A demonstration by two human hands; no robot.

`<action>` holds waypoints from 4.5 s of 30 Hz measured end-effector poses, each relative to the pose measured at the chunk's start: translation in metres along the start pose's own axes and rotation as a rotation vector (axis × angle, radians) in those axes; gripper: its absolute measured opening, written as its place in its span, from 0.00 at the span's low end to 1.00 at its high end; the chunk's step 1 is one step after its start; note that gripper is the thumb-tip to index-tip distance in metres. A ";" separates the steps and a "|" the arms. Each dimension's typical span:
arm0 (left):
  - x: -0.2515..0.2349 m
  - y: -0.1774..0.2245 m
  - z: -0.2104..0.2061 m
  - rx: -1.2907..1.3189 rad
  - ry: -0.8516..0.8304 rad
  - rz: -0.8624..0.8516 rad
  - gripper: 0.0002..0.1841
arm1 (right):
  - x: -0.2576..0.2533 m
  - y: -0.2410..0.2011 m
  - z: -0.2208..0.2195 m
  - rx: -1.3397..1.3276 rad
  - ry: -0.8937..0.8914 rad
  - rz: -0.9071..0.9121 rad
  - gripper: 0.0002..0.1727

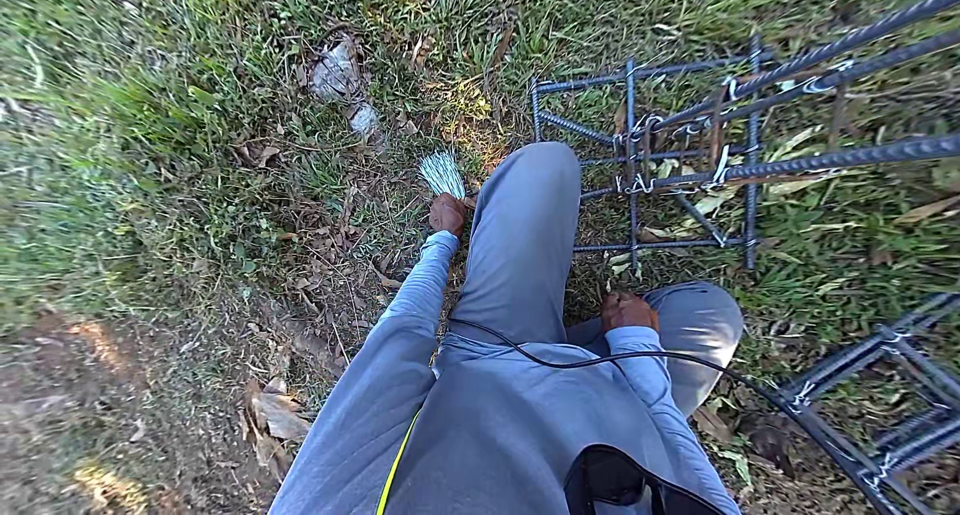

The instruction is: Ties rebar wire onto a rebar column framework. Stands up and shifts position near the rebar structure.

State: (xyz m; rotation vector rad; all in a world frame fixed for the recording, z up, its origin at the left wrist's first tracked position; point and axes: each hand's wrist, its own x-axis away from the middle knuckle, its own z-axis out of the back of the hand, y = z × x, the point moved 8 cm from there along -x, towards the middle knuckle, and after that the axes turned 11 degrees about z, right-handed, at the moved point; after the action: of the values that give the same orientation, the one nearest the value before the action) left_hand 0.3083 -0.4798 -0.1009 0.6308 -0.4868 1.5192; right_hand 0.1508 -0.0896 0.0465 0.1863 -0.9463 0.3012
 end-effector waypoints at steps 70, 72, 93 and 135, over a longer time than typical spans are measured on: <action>-0.015 -0.035 -0.051 0.761 -0.174 0.226 0.22 | 0.007 -0.001 0.006 -0.061 0.061 -0.022 0.28; -0.017 -0.036 -0.053 0.804 -0.190 0.231 0.22 | 0.006 -0.001 0.006 -0.055 0.057 -0.022 0.29; 0.055 -0.074 -0.057 0.906 -0.578 0.201 0.11 | 0.005 0.000 0.006 -0.029 0.031 -0.026 0.30; 0.212 0.108 0.201 0.007 0.312 -0.833 0.11 | 0.001 -0.030 0.016 -0.124 -0.173 -0.004 0.28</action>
State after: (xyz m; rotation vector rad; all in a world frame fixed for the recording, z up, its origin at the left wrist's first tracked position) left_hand 0.2217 -0.4558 0.1971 0.4952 0.0401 0.7964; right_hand 0.1488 -0.1222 0.0561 0.1012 -1.1325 0.2238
